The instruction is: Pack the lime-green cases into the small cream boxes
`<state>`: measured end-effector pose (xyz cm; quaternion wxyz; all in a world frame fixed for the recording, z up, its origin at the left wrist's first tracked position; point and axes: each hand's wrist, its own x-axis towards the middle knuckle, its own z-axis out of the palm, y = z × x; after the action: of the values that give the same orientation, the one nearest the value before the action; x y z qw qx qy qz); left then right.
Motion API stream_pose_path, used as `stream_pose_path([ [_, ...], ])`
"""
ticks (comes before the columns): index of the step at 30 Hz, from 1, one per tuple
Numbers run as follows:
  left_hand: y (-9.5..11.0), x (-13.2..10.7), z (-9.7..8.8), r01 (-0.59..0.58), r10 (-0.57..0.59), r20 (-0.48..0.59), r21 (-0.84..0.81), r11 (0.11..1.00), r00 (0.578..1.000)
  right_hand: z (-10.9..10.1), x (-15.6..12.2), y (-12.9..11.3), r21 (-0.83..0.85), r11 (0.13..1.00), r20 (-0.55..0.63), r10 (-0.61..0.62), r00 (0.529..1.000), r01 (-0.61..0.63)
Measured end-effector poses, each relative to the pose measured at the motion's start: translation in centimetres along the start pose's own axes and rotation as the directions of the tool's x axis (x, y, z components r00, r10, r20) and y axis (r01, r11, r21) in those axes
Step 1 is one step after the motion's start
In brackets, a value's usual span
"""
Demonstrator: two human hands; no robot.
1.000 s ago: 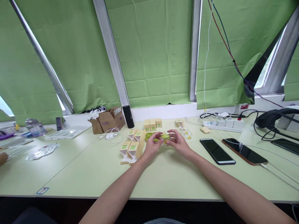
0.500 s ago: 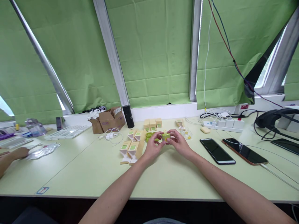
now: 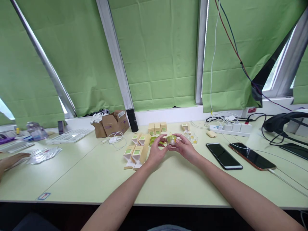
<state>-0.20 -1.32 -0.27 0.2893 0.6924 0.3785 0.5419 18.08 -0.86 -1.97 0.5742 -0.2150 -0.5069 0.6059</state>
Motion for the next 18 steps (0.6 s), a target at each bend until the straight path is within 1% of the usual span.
stream_pose_path([
  [7,0.0,-0.2,0.1,-0.048,0.050,0.040,-0.046,0.998,0.998,-1.1,0.3,0.0,0.121,0.992,-0.008,0.049,0.999,-0.048],
  [12,0.0,-0.3,0.1,-0.060,0.062,0.044,-0.047,0.997,0.997,-1.3,0.4,0.3,0.145,0.988,-0.009,0.055,0.998,-0.053],
  [18,-0.1,-0.3,0.1,-0.053,0.055,0.043,-0.044,0.998,0.998,-1.3,0.3,0.0,0.191,0.980,0.020,0.061,0.998,-0.064],
])
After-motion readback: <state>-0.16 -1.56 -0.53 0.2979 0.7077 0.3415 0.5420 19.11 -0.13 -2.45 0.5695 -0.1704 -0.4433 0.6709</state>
